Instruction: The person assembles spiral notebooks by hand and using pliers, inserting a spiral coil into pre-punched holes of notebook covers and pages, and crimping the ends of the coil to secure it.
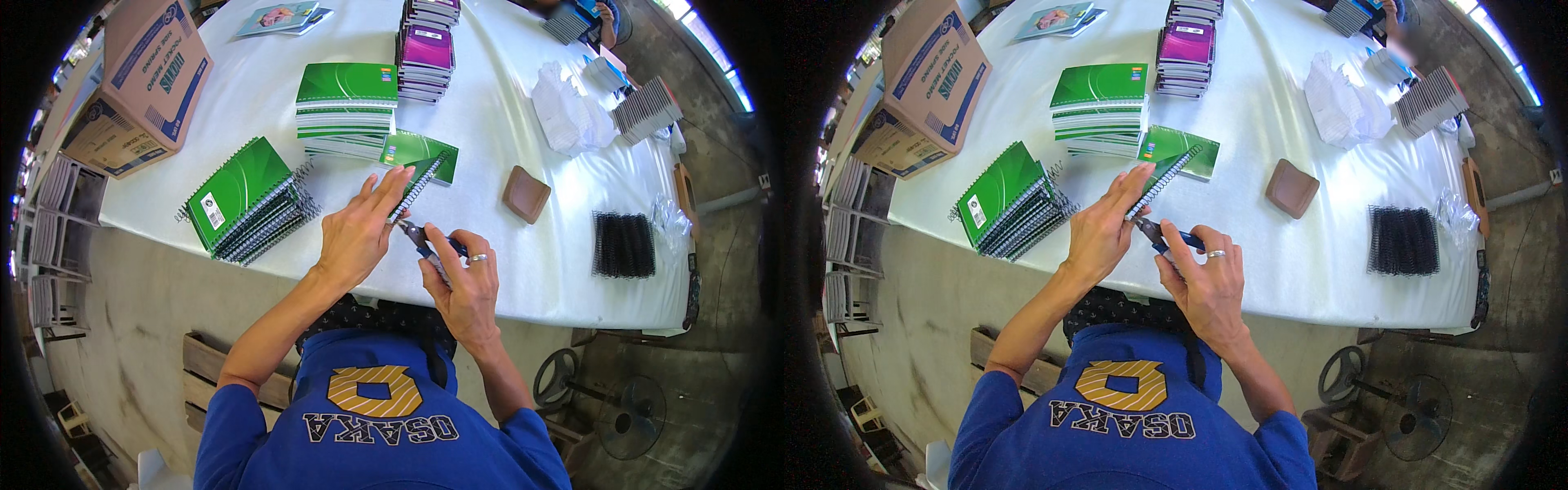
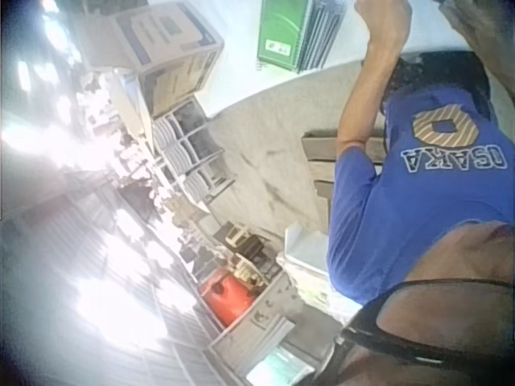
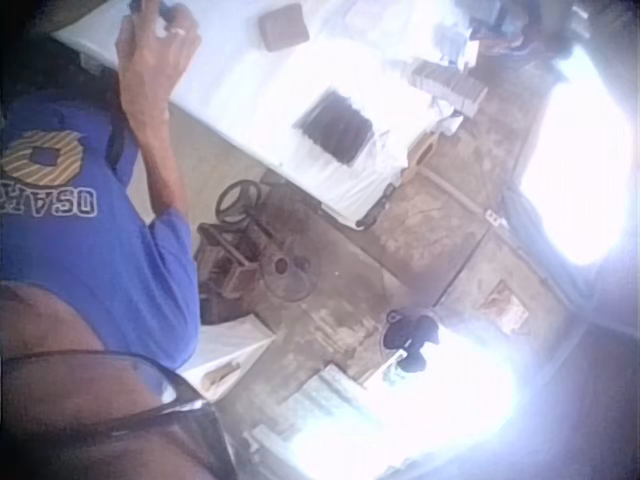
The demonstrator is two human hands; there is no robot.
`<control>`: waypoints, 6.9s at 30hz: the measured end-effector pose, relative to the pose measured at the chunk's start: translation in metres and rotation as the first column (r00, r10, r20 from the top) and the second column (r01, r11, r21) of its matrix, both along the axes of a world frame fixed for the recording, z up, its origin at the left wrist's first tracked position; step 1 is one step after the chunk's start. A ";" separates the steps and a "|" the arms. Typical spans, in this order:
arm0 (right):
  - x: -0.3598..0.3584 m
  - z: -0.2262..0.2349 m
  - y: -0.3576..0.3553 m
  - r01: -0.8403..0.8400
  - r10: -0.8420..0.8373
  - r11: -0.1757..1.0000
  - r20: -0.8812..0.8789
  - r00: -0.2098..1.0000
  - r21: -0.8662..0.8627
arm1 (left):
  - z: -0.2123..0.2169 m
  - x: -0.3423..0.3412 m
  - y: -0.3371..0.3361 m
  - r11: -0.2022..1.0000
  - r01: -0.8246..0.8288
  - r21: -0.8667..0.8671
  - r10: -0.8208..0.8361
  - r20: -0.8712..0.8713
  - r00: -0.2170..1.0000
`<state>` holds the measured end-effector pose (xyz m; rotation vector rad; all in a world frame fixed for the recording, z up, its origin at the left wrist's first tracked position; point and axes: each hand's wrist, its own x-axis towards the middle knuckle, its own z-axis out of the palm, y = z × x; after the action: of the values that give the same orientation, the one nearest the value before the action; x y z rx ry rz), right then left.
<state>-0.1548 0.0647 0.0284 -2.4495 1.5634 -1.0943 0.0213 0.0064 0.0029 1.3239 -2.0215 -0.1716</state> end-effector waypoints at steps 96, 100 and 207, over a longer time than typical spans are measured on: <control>-0.008 -0.099 -0.025 -0.365 -0.151 0.834 0.808 0.570 0.414 | 0.019 -0.019 0.022 0.983 0.185 0.015 -0.179 0.327 0.928; -0.053 -0.048 -0.042 -0.180 0.029 0.943 0.470 0.882 0.280 | -0.016 -0.021 0.005 0.979 0.169 0.116 -0.204 0.467 0.861; -0.092 -0.013 -0.124 -0.687 0.491 0.047 0.582 0.648 0.725 | -0.006 -0.008 -0.006 0.939 0.240 0.247 -0.329 0.435 0.838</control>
<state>-0.2466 -0.0591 0.0157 -1.6690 0.5299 -0.0814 0.0135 0.0001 -0.0030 1.2490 -2.6786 -0.1885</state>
